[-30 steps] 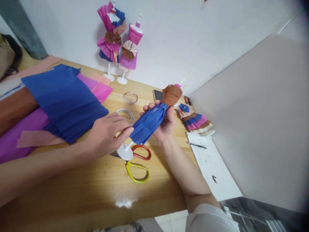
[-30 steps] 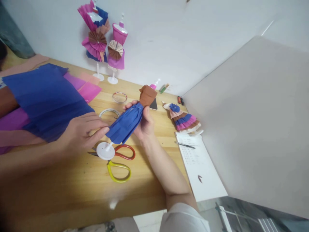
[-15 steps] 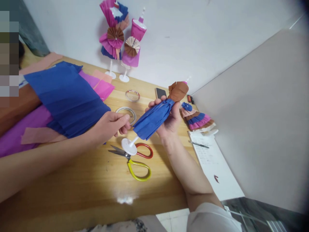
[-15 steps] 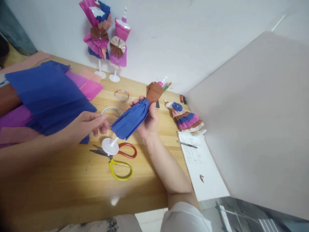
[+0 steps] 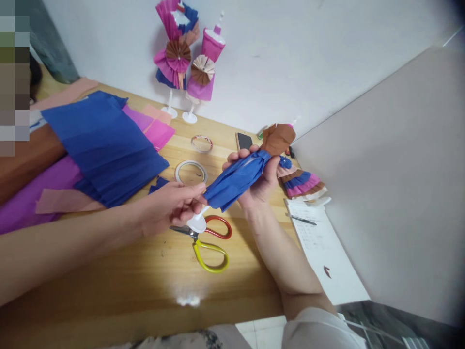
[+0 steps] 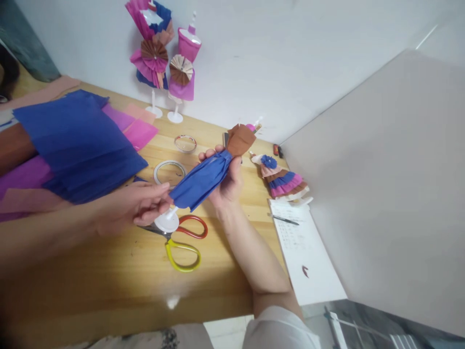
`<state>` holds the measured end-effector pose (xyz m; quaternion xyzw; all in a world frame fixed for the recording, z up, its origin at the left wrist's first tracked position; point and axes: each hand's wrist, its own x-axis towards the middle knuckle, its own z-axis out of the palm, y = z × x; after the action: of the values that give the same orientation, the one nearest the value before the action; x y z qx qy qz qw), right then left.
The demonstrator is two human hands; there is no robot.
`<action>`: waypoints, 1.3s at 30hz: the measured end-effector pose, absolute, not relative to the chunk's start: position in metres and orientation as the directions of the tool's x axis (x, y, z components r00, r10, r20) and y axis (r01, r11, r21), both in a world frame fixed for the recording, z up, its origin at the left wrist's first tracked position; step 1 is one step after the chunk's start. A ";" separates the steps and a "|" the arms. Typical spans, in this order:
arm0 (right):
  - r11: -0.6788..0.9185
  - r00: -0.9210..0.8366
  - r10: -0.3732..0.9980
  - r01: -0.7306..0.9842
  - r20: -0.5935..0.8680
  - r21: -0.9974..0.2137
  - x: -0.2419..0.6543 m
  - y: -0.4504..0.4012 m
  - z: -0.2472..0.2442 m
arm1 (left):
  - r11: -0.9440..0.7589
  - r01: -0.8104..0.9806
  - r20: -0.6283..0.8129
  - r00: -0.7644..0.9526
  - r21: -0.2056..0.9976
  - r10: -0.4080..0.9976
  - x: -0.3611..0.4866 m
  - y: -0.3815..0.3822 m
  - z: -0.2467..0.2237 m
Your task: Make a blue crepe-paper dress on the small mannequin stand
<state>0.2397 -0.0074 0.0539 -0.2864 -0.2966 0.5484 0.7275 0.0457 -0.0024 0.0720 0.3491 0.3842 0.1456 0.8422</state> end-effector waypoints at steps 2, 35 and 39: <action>0.236 0.223 0.968 -0.627 0.119 -0.742 0.238 -0.008 0.056 | 0.737 0.004 -0.543 0.678 0.676 0.495 0.047 -0.003 0.073; 0.551 0.460 0.689 0.168 0.560 -0.817 0.270 0.007 0.059 | -0.778 0.562 0.046 0.802 0.280 0.596 0.030 0.051 0.013; 0.582 0.440 0.676 0.173 0.591 -0.794 0.269 0.005 0.059 | -0.793 0.566 0.055 0.805 0.226 0.590 0.030 0.054 0.011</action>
<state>0.2689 0.0051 0.0590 -0.4238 -0.5009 0.1710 0.7350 0.0300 0.0540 0.0110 0.9448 0.3058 0.0613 0.1000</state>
